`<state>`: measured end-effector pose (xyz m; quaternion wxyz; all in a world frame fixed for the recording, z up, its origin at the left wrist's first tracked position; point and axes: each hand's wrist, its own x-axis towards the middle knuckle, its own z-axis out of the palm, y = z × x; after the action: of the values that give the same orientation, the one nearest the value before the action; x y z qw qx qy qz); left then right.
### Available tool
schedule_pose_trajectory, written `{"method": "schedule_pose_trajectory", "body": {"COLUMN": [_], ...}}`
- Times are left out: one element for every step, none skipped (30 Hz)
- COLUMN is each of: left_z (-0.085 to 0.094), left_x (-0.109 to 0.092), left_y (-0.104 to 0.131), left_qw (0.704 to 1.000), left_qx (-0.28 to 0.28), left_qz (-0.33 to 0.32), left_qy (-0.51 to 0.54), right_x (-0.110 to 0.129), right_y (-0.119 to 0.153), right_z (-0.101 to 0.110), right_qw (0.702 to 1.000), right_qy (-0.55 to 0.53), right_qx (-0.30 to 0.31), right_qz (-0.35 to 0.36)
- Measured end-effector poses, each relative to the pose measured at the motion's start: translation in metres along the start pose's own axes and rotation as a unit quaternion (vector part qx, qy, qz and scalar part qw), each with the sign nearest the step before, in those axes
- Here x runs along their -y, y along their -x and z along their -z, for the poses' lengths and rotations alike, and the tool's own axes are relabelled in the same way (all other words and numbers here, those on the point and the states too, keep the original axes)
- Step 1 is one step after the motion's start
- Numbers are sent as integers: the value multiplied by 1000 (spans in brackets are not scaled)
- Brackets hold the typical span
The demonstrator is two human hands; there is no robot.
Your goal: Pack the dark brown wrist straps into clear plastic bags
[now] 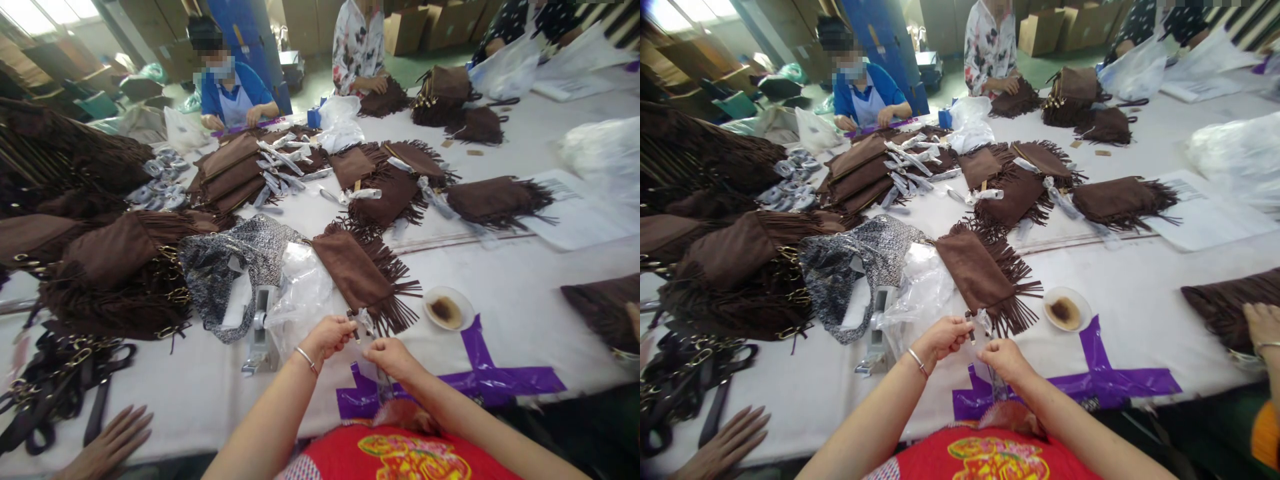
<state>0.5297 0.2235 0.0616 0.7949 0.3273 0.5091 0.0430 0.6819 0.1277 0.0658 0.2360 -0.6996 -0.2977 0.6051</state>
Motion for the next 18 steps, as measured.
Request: {"method": "schedule_pose_trajectory", "body": {"left_z": [1, 2, 2, 3, 3, 3, 3, 3, 3, 3, 2, 2, 2, 2, 2, 3, 3, 3], "left_x": [1, 3, 4, 6, 7, 8, 9, 10, 11, 11, 11, 12, 12, 11, 11, 11, 11, 10], "left_y": [-1, -3, -4, -6, -7, -8, -8, -8, -8, -8, -8, -7, -7, -6, -6, -6, -6, -5], "left_qw": [1000, 1000, 1000, 1000, 1000, 1000, 1000, 999, 999, 999, 999, 999, 999, 998, 998, 998, 998, 997], "left_qx": [-2, -4, -7, -9, -11, -13, -16, -19, -21, -24, -28, -32, -37, -43, -50, -57, -63, -66], "left_qz": [-1, -3, -4, -6, -7, -9, -11, -12, -14, -15, -15, -15, -15, -15, -15, -14, -13, -11], "left_qy": [-4, -8, -12, -16, -19, -21, -23, -24, -26, -27, -29, -31, -33, -34, -34, -32, -28, -22], "right_x": [0, 0, 0, 0, 0, 0, 0, 0, 0, 0, 0, 0, 1, 2, 3, 4, 6, 8], "right_y": [0, 0, 1, 1, 1, 1, 1, 1, 1, 0, 0, -1, -1, -2, -3, -4, -6, -7], "right_z": [0, 0, 0, 0, 0, 0, 0, 0, 0, -1, -2, -3, -4, -5, -7, -9, -11, -14], "right_qw": [1000, 1000, 1000, 1000, 1000, 1000, 1000, 1000, 999, 999, 998, 998, 997, 995, 994, 993, 992, 992], "right_qy": [-1, -2, -4, -6, -9, -12, -17, -22, -29, -37, -46, -57, -67, -77, -86, -94, -101, -107], "right_qx": [3, 5, 6, 8, 9, 10, 12, 13, 16, 18, 20, 23, 25, 27, 28, 26, 22, 16], "right_qz": [2, 3, 4, 4, 3, 1, -2, -7, -12, -18, -25, -33, -40, -48, -55, -61, -65, -67]}}
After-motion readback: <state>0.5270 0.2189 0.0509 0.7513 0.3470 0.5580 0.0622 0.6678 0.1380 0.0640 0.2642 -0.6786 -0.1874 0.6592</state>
